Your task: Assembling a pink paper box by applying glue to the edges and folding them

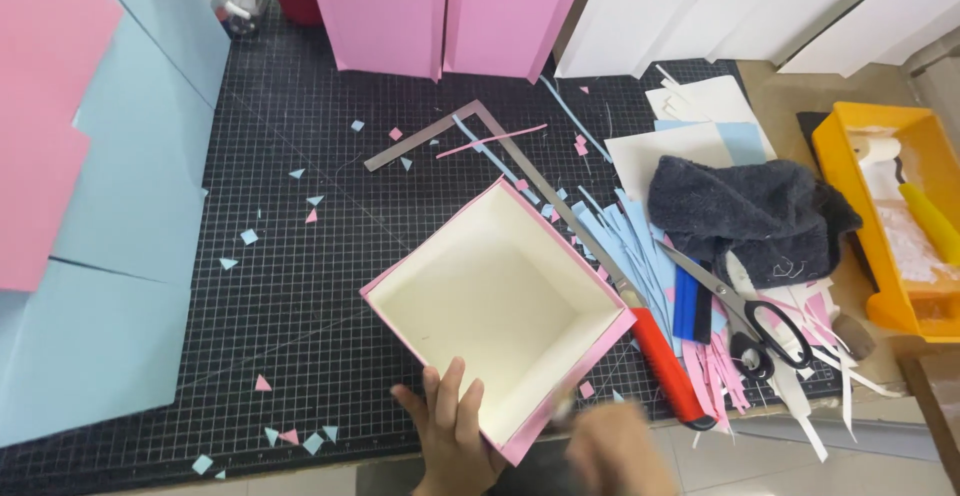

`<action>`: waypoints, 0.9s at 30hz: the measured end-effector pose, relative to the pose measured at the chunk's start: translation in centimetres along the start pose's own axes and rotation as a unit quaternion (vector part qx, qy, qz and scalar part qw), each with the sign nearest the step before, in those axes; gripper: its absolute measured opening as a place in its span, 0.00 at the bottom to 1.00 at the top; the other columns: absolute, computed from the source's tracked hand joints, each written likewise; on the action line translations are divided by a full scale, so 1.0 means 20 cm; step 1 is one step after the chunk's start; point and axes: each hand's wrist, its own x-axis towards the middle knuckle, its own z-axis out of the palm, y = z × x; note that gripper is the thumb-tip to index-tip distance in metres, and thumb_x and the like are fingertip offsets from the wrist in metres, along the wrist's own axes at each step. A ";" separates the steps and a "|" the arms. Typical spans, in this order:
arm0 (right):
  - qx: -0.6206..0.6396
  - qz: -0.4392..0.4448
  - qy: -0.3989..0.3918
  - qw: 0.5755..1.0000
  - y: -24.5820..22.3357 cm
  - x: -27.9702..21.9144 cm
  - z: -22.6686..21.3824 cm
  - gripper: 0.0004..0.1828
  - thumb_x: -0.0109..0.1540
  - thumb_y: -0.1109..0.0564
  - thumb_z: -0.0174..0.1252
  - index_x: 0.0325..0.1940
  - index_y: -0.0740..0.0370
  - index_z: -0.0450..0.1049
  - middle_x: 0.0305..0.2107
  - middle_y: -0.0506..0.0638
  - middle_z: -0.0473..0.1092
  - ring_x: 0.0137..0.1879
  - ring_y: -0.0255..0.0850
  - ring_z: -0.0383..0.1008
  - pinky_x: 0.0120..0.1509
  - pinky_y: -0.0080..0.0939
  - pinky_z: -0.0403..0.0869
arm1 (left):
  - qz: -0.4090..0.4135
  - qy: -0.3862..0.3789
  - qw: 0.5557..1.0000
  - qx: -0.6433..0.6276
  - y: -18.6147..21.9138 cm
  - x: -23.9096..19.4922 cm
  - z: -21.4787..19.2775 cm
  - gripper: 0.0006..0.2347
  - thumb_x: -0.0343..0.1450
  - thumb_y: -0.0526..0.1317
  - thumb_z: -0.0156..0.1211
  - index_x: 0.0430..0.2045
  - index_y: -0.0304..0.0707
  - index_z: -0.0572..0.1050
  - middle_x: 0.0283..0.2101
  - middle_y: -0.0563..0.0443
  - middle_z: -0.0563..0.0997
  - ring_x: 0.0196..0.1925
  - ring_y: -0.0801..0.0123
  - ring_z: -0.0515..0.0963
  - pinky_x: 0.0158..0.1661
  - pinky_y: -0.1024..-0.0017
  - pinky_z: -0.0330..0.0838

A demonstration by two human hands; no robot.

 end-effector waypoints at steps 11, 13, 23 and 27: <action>0.621 -0.204 0.635 0.412 0.21 -0.46 -0.26 0.09 0.71 0.60 0.45 0.39 0.63 0.69 0.25 0.53 0.72 0.32 0.37 0.72 0.38 0.33 0.72 | -0.068 0.096 0.992 0.047 0.13 0.15 -0.01 0.14 0.77 0.46 0.33 0.42 0.36 0.66 0.57 0.29 0.74 0.72 0.49 0.59 0.76 0.48 0.35; 0.661 -0.306 0.594 0.341 0.24 -0.42 -0.20 0.08 0.71 0.62 0.44 0.40 0.61 0.68 0.27 0.51 0.70 0.33 0.37 0.71 0.40 0.32 0.73 | -0.066 0.109 0.991 0.046 0.13 0.16 0.00 0.13 0.76 0.47 0.38 0.41 0.37 0.66 0.57 0.30 0.74 0.72 0.50 0.59 0.76 0.49 0.35; 0.530 -0.436 0.617 0.386 0.29 -0.35 -0.20 0.11 0.65 0.66 0.44 0.46 0.59 0.70 0.39 0.53 0.71 0.47 0.41 0.71 0.54 0.38 0.76 | -0.055 0.164 0.983 0.059 0.11 0.16 0.07 0.11 0.77 0.47 0.39 0.39 0.40 0.66 0.55 0.32 0.74 0.71 0.50 0.62 0.77 0.49 0.37; 0.514 -0.427 0.612 0.423 0.30 -0.42 -0.23 0.09 0.63 0.68 0.43 0.35 0.63 0.69 0.29 0.51 0.69 0.35 0.38 0.68 0.38 0.33 0.72 | -0.047 0.164 0.984 0.059 0.09 0.17 0.08 0.13 0.76 0.51 0.41 0.39 0.40 0.65 0.55 0.33 0.75 0.71 0.50 0.61 0.77 0.49 0.36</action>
